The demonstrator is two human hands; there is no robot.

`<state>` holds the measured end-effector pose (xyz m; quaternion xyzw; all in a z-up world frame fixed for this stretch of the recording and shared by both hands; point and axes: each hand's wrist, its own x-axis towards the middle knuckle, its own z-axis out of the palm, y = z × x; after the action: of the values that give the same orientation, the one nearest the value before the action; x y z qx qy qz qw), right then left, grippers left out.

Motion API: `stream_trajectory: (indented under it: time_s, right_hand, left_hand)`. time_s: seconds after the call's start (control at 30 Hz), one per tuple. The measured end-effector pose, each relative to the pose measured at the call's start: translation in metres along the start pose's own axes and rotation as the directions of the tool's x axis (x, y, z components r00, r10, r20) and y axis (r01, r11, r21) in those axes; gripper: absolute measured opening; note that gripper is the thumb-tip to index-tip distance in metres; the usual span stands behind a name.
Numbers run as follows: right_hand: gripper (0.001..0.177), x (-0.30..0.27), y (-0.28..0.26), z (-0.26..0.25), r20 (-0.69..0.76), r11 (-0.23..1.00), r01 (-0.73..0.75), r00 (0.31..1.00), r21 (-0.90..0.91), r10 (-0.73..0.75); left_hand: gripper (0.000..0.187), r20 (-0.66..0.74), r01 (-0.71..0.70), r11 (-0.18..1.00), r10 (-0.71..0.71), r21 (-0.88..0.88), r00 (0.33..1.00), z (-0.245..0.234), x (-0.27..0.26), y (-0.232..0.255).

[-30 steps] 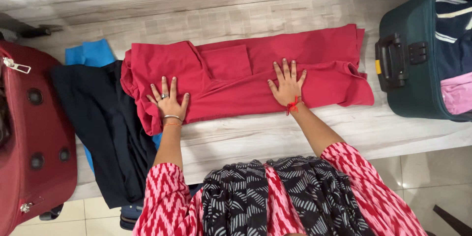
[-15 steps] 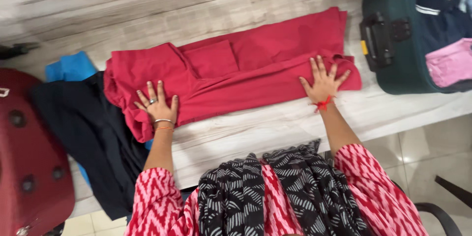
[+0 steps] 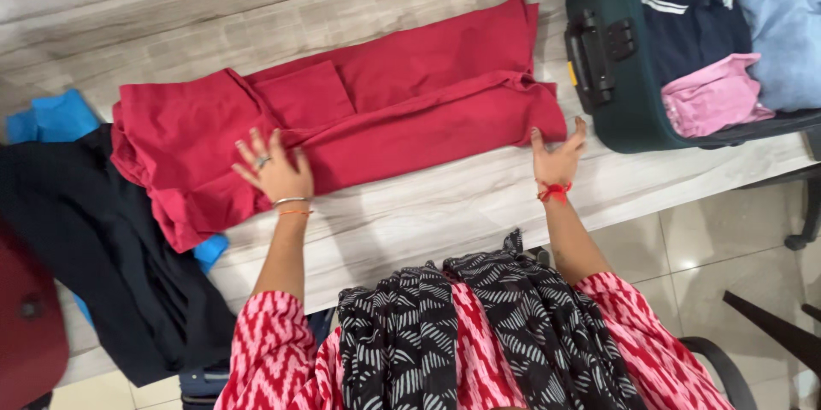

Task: The person folds a blue shirt and places it in a suitcase, then folds a pink garment and a red shirt and adds them to the suitcase before folding a second red garment.

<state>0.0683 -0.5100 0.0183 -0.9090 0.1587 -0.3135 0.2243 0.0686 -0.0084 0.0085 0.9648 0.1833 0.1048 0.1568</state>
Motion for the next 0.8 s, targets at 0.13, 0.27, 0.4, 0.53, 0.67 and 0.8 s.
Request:
stream_trajectory:
  time_s: [0.13,0.27,0.4,0.53,0.67,0.8]
  right_hand:
    - [0.069,0.023,0.038,0.026,0.603,0.531,-0.824,0.530,0.198,0.597]
    - [0.052,0.039,0.077,0.062,0.598,0.414,-0.719,0.695,0.558,0.400]
    - [0.042,0.033,0.097,0.063,0.335,0.832,-0.434,0.885,0.345,0.323]
    - [0.062,0.026,0.102,0.059,0.387,0.979,-0.187,0.899,-0.078,0.203]
    - [0.097,0.036,0.076,0.058,0.422,0.956,-0.290,0.872,0.039,0.247]
    - [0.120,0.064,0.043,0.067,0.486,0.942,-0.329,0.814,-0.068,0.319]
  left_hand:
    - [0.065,0.041,-0.156,0.984,0.159,-0.081,0.986,0.030,-0.018,0.064]
    - [0.073,0.134,-0.205,0.979,0.205,-0.015,0.970,0.057,-0.021,0.082]
    - [0.070,0.167,-0.174,0.984,0.166,0.037,0.972,0.064,-0.018,0.078]
    - [0.071,0.124,-0.175,0.983,0.167,0.054,0.978,0.070,-0.022,0.079]
    - [0.070,0.085,-0.175,0.983,0.169,0.064,0.982,0.071,-0.025,0.079]
    - [0.069,0.085,-0.155,0.984,0.148,0.091,0.985,0.073,-0.026,0.082]
